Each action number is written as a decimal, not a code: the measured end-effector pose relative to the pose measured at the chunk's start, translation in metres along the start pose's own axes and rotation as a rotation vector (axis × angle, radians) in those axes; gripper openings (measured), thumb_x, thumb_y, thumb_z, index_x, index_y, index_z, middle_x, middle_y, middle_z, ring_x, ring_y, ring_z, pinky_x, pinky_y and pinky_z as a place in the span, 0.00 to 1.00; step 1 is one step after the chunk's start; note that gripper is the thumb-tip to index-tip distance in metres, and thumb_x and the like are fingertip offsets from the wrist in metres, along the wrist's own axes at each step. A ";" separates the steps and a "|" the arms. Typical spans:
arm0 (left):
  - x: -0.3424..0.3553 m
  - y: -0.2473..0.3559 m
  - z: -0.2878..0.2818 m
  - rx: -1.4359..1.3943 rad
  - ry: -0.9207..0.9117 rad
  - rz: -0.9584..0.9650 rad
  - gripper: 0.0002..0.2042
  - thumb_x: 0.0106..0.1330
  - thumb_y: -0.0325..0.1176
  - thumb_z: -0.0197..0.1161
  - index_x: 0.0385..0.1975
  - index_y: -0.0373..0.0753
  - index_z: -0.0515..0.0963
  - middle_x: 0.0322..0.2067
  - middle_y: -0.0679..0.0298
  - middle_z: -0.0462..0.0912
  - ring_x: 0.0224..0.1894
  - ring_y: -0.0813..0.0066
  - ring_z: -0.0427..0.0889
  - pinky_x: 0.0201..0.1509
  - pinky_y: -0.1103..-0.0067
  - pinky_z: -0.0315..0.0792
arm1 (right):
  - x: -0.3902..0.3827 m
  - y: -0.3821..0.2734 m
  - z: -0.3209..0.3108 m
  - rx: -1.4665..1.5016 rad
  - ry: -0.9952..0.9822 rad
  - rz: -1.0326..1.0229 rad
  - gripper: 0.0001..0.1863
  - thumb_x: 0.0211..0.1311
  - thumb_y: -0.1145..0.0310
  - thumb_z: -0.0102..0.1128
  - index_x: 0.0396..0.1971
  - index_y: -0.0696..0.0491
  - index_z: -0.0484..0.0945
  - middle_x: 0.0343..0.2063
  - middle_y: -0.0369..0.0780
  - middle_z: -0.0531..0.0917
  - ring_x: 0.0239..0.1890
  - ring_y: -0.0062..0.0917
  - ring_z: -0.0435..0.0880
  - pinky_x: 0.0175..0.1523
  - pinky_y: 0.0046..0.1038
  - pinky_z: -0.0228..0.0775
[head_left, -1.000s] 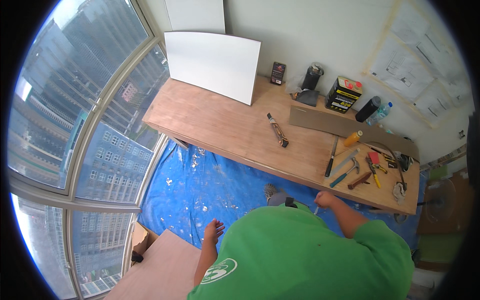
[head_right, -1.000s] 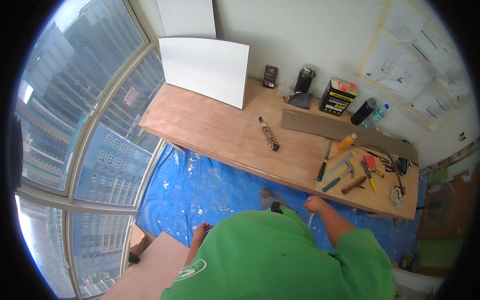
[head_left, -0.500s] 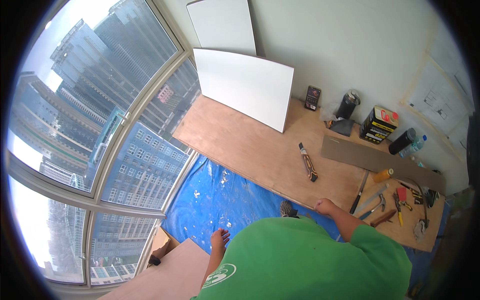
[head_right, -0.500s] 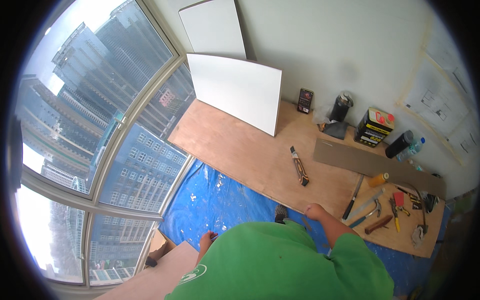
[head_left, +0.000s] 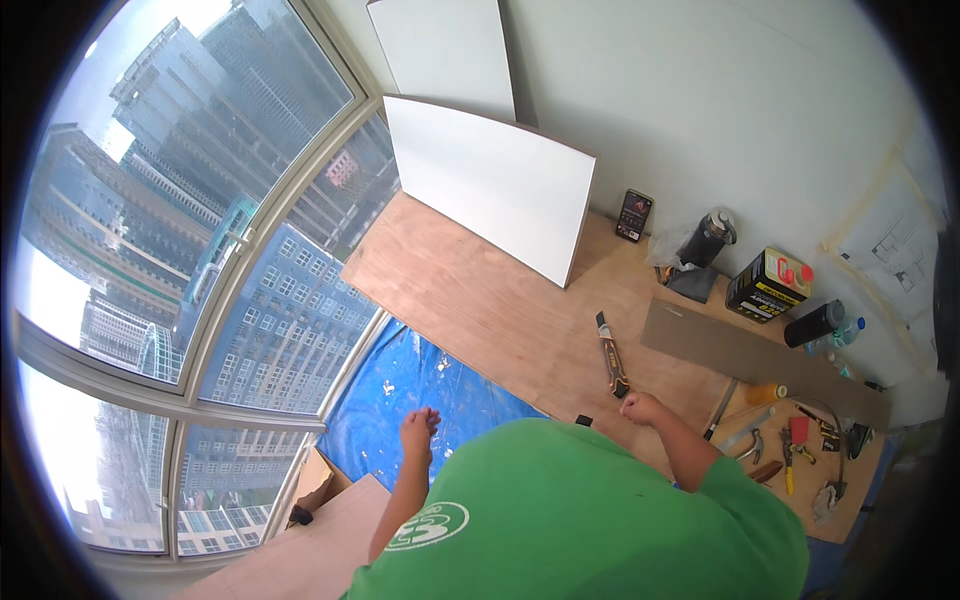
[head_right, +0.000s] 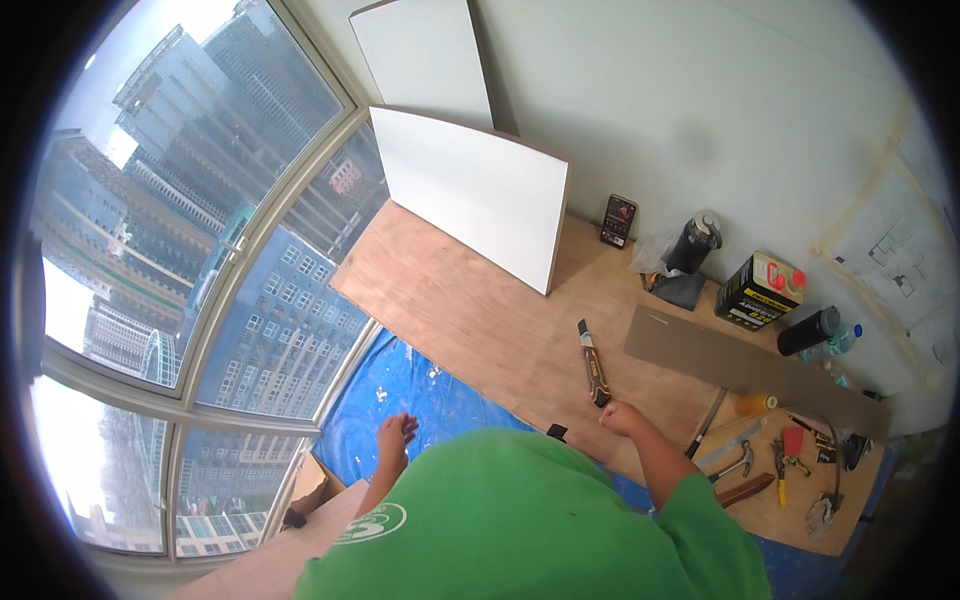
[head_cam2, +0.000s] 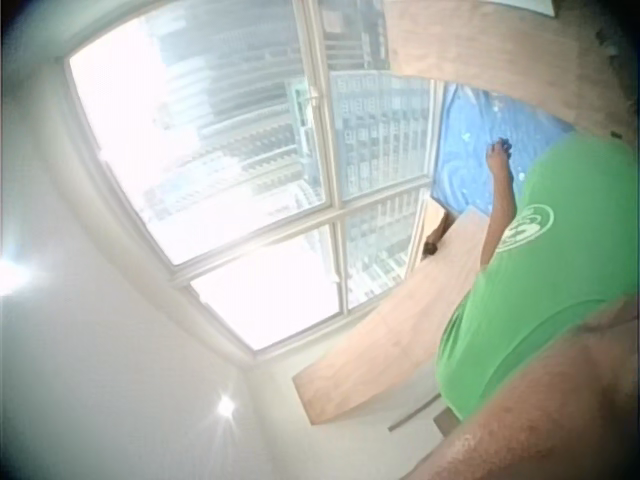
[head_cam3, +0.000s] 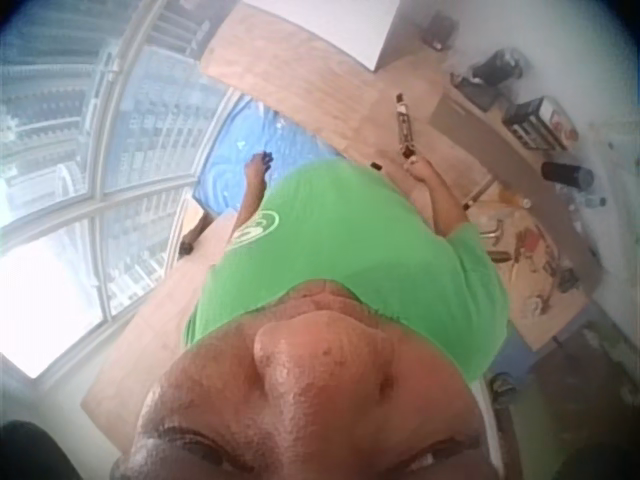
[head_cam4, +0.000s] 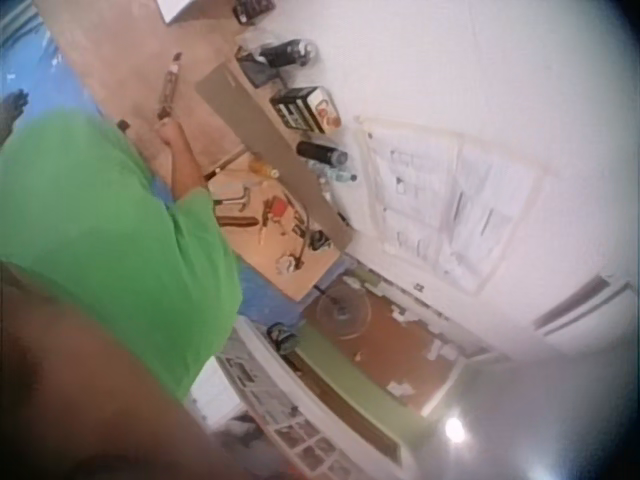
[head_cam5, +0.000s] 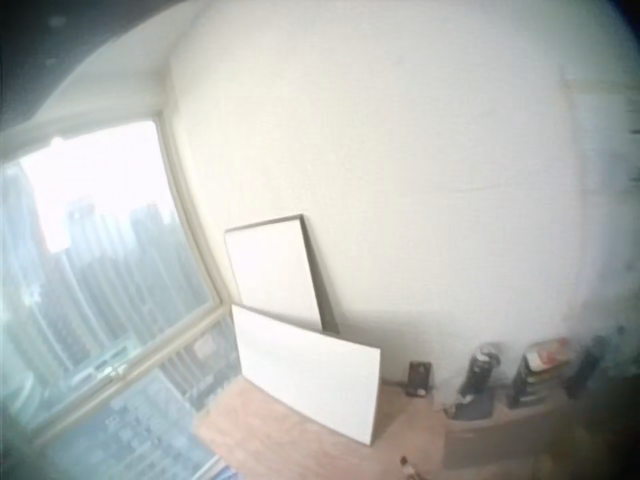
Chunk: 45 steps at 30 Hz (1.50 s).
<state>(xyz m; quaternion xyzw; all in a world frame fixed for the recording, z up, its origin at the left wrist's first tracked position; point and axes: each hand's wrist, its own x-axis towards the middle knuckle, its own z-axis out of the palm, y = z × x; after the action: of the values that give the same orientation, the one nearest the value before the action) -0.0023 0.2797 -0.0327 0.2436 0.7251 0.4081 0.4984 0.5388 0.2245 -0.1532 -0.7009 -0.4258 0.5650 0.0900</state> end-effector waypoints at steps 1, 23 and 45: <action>0.007 0.015 0.010 0.059 -0.029 0.062 0.12 0.72 0.40 0.61 0.41 0.36 0.81 0.38 0.59 0.89 0.39 0.70 0.88 0.41 0.75 0.76 | 0.002 0.008 0.000 0.042 0.005 0.027 0.08 0.60 0.63 0.66 0.31 0.52 0.86 0.26 0.40 0.87 0.28 0.26 0.84 0.36 0.33 0.77; 0.173 0.378 0.237 0.578 -0.610 1.217 0.12 0.70 0.32 0.67 0.47 0.31 0.85 0.46 0.50 0.88 0.50 0.56 0.87 0.58 0.68 0.78 | -0.069 0.003 0.115 -0.082 0.392 0.212 0.11 0.57 0.62 0.64 0.25 0.55 0.85 0.21 0.43 0.86 0.26 0.31 0.86 0.34 0.35 0.78; 0.214 0.457 0.389 1.072 -0.710 1.795 0.43 0.64 0.54 0.69 0.73 0.35 0.62 0.72 0.51 0.66 0.74 0.49 0.62 0.79 0.54 0.50 | -0.116 -0.081 0.345 0.589 0.400 0.823 0.17 0.63 0.58 0.61 0.26 0.58 0.85 0.24 0.45 0.86 0.23 0.34 0.85 0.31 0.38 0.80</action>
<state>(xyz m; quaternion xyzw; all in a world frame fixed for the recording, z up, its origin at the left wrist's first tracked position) 0.2496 0.8287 0.1704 0.9693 0.1833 0.1612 0.0309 0.1986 0.0711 -0.1400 -0.8487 0.0854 0.5046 0.1333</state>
